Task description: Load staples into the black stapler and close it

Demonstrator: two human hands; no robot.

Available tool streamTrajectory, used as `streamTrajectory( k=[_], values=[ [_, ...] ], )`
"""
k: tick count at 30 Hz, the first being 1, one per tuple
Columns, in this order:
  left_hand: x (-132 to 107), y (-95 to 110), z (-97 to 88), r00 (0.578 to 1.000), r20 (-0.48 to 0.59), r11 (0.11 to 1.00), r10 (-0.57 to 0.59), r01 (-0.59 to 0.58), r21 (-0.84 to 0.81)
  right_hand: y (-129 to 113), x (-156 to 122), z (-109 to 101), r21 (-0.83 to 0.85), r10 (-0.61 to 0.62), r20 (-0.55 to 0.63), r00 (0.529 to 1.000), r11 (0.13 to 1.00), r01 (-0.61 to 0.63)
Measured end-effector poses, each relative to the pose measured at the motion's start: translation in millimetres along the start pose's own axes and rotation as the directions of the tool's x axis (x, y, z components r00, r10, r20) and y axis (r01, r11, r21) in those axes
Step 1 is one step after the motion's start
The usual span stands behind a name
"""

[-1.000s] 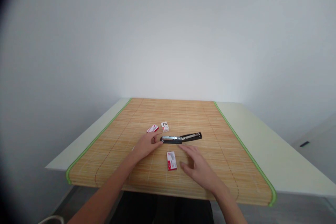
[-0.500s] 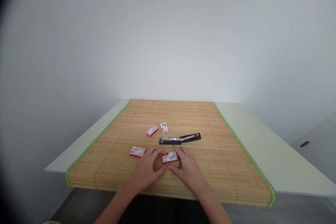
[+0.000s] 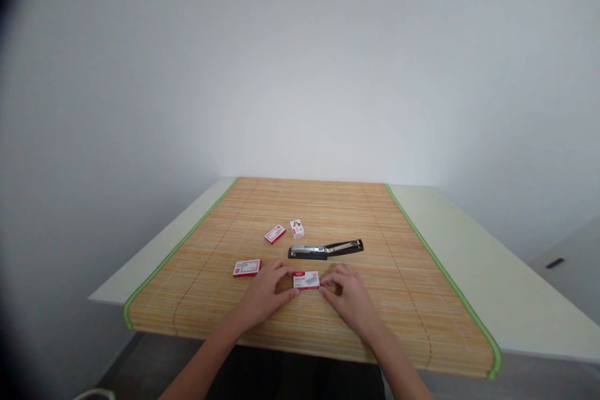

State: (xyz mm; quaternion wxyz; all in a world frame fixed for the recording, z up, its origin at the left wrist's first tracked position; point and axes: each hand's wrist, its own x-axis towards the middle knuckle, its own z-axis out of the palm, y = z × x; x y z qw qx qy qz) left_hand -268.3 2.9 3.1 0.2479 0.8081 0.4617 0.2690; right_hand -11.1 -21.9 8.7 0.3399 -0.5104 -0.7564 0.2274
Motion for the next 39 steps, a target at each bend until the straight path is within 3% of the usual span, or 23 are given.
streamTrajectory(
  k=[11,18,25,31,39],
  values=[
    [2,0,-2.7,1.000,0.000,0.998,0.017,-0.017,-0.060,9,7,-6,-0.012,-0.016,0.045,0.999,1.000,0.016],
    [1,-3,-1.8,1.000,-0.018,0.991,0.004,-0.006,-0.134,10,13,-9,-0.001,-0.058,0.137,0.989,0.998,0.059],
    [-1,-6,-8.8,0.999,0.013,0.983,-0.045,0.046,-0.178,11,13,-17,0.018,-0.038,0.175,0.984,0.999,0.036],
    [-8,-11,-21.0,0.997,0.036,0.981,-0.075,0.080,-0.174,15,7,-29,0.011,-0.013,0.166,0.986,1.000,0.011],
    [-8,-14,-20.6,0.998,0.027,0.986,-0.061,0.065,-0.151,17,6,-29,-0.004,-0.002,0.163,0.987,1.000,0.003]
  ],
)
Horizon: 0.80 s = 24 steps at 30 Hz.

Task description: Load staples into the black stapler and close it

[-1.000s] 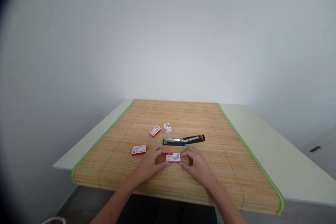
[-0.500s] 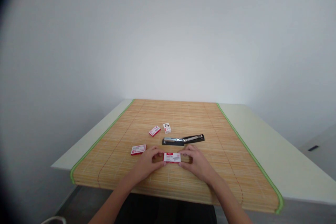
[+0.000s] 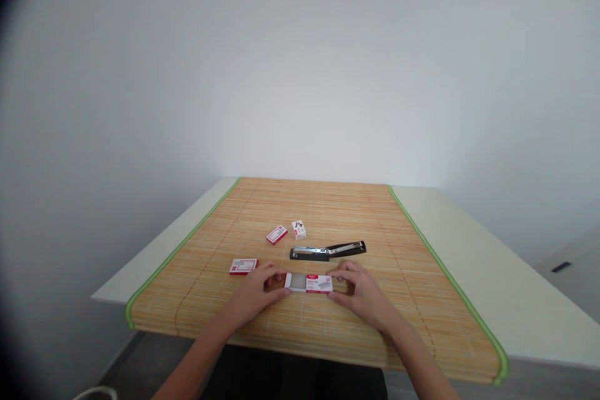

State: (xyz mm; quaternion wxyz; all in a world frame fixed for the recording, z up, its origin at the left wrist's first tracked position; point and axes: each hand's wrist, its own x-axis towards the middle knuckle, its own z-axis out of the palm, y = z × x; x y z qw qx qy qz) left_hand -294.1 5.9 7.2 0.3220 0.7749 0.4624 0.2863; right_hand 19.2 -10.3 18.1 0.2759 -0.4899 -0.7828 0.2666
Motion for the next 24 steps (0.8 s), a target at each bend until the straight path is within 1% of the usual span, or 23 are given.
streamTrajectory(
  k=[3,5,7,9,10,12,15,17,21,24],
  values=[
    [-1,-2,-0.7,1.000,0.000,1.000,0.003,-0.003,-0.001,3,-1,0,-0.009,-0.007,-0.003,1.000,1.000,0.007],
    [-2,-2,-0.7,1.000,-0.003,1.000,-0.008,0.008,0.005,4,-2,-3,-0.022,0.018,0.009,1.000,1.000,-0.018],
    [-1,-1,0.5,0.999,-0.025,1.000,-0.027,0.027,0.014,2,0,-8,-0.018,0.068,0.027,0.997,0.998,-0.068],
    [1,2,3.2,0.997,-0.067,0.999,-0.030,0.031,0.016,-5,7,-14,-0.019,0.085,0.014,0.996,0.996,-0.084],
    [2,3,5.0,0.996,-0.090,1.000,-0.018,0.019,0.019,-9,12,-16,-0.032,0.065,-0.005,0.998,0.997,-0.065],
    [5,6,9.0,0.992,-0.121,0.999,0.032,-0.027,0.043,-19,27,-17,-0.091,-0.023,-0.055,0.998,0.996,0.018],
    [10,6,13.8,0.988,-0.118,0.989,0.101,-0.087,0.123,-29,53,-8,-0.198,-0.149,-0.092,0.984,0.972,0.129],
    [12,5,15.5,0.989,-0.087,0.979,0.118,-0.101,0.178,-29,68,2,-0.256,-0.181,-0.089,0.979,0.954,0.153],
    [14,3,16.7,0.993,-0.030,0.962,0.118,-0.106,0.250,-21,83,18,-0.305,-0.152,-0.062,0.987,0.944,0.126],
    [13,4,17.5,0.993,-0.032,0.958,0.114,-0.101,0.268,-17,87,21,-0.297,-0.113,-0.081,0.990,0.951,0.084]
  ],
)
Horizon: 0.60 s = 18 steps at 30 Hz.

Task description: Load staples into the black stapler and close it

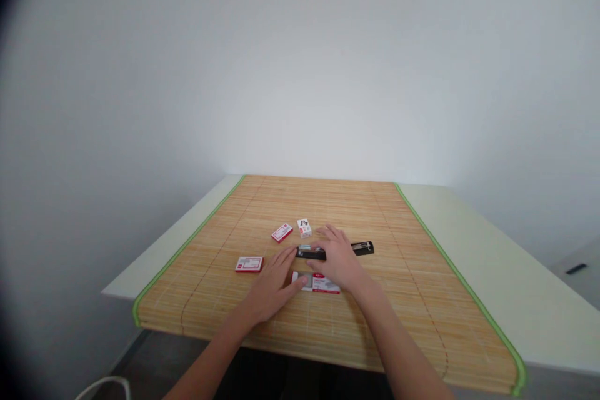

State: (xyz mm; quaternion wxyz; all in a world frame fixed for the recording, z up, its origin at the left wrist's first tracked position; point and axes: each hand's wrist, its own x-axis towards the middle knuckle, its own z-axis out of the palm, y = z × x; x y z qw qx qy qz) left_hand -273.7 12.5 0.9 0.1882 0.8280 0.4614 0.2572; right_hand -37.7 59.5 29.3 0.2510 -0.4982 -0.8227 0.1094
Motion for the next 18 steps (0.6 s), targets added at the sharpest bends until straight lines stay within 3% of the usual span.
streamTrajectory(
  k=[12,18],
  values=[
    [0.2,3.9,-2.6,1.000,-0.012,1.000,0.016,-0.016,-0.001,7.5,-0.8,1.2,0.017,0.060,-0.002,0.998,0.998,-0.060],
    [-0.3,3.6,-1.1,0.999,-0.030,1.000,0.018,-0.018,-0.011,-1.9,-1.4,6.7,0.048,0.085,0.020,0.996,0.995,-0.086]
  ],
)
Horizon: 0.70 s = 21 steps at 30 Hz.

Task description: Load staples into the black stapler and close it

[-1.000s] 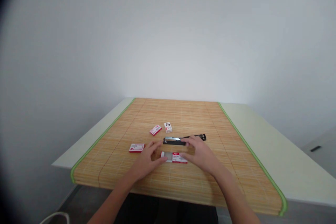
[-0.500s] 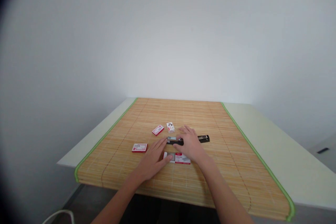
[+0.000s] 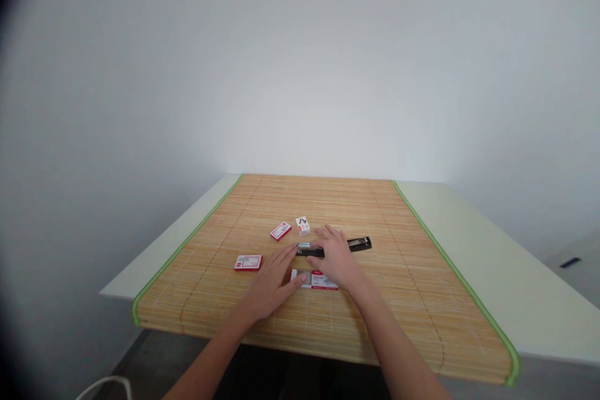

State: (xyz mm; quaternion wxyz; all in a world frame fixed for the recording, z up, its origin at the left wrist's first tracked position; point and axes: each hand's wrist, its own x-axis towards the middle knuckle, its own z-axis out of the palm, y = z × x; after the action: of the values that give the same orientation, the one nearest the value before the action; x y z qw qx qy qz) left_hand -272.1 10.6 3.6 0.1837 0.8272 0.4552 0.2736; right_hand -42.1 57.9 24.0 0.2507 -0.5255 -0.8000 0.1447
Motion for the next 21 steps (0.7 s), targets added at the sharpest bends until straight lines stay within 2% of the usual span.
streamTrajectory(
  k=[7,13,21],
  values=[
    [0,-4,1.9,1.000,0.008,1.000,0.004,-0.004,0.020,-16,4,-1,0.061,0.054,-0.036,0.998,0.997,-0.052],
    [0,-5,3.7,1.000,0.003,1.000,0.006,-0.007,0.027,-15,4,3,-0.033,0.069,-0.047,0.997,0.997,-0.070],
    [0,-5,4.8,1.000,-0.006,0.999,0.018,-0.018,0.047,-17,3,15,0.009,0.156,-0.056,0.986,0.988,-0.156]
  ],
)
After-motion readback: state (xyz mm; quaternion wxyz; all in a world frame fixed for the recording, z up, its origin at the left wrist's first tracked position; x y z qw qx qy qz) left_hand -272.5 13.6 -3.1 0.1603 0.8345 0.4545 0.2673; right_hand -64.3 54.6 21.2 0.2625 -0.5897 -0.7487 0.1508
